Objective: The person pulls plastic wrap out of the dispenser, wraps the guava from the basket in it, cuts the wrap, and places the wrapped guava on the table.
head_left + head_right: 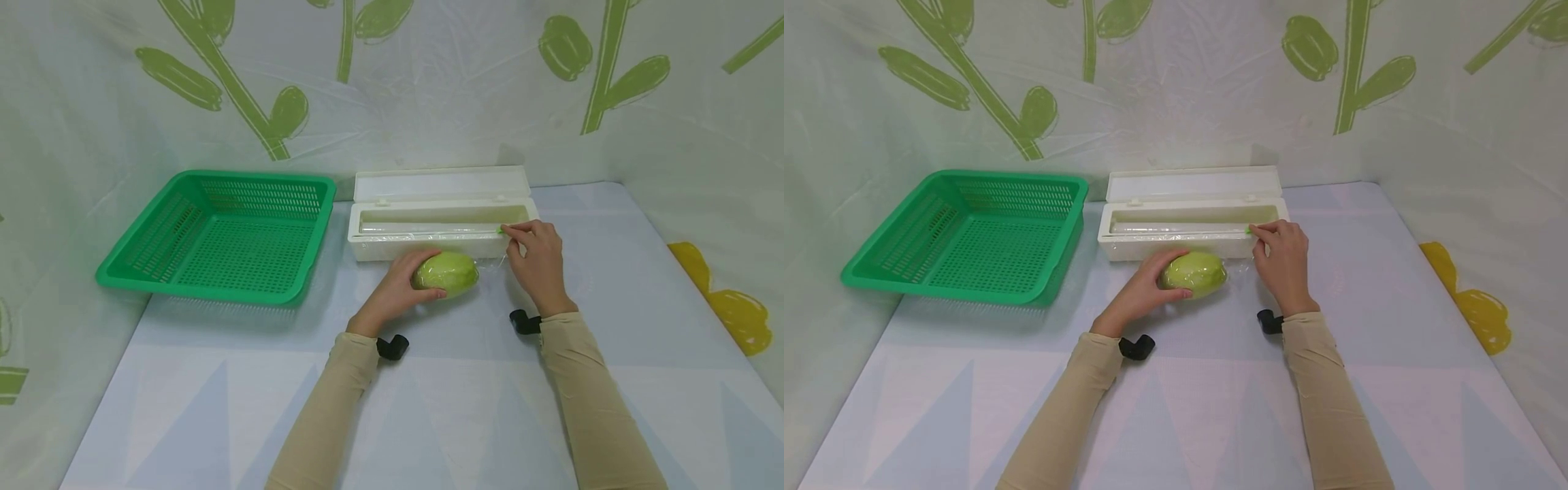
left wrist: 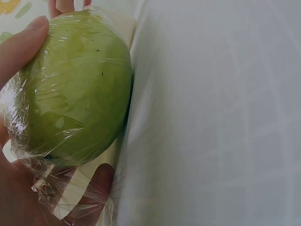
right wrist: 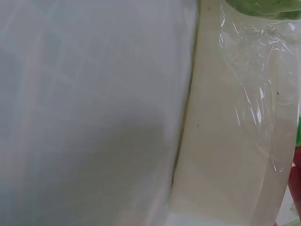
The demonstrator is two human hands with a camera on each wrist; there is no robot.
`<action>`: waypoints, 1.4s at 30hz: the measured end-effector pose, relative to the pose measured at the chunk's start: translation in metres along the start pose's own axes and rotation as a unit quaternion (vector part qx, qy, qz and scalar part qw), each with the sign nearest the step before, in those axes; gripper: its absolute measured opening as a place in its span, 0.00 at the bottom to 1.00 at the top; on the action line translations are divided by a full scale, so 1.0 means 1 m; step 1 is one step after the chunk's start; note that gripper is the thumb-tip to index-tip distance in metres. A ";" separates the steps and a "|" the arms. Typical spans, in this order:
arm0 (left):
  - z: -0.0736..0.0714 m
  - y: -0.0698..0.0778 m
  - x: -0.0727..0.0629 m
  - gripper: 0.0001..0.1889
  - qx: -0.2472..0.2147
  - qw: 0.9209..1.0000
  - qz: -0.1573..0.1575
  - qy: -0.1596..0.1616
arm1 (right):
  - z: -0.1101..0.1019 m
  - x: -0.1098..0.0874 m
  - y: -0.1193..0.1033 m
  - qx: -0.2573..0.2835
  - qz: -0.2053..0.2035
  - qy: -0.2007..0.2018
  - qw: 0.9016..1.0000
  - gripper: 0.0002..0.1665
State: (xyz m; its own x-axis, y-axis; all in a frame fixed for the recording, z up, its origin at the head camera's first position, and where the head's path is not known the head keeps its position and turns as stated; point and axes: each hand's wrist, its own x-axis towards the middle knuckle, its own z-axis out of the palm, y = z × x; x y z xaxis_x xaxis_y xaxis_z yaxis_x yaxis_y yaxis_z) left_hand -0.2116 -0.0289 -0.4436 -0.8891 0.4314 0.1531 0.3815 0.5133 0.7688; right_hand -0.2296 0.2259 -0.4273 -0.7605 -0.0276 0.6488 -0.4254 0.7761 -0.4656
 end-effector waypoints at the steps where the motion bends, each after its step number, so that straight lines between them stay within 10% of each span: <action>1: 0.000 0.000 0.000 0.37 0.000 1.000 0.000 0.000 | 0.000 0.000 0.000 -0.001 0.000 0.000 1.000 0.15; 42: 0.002 -0.004 0.001 0.37 0.002 1.000 0.008 0.005 | 0.006 -0.002 0.000 0.004 -0.034 -0.006 0.999 0.16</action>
State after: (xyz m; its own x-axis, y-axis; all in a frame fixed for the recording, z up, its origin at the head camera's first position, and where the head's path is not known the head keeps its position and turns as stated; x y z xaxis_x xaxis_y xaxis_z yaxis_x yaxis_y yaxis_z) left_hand -0.2134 -0.0288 -0.4483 -0.8856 0.4315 0.1718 0.3964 0.5095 0.7638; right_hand -0.2309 0.2220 -0.4317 -0.7360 -0.0874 0.6713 -0.4792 0.7677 -0.4255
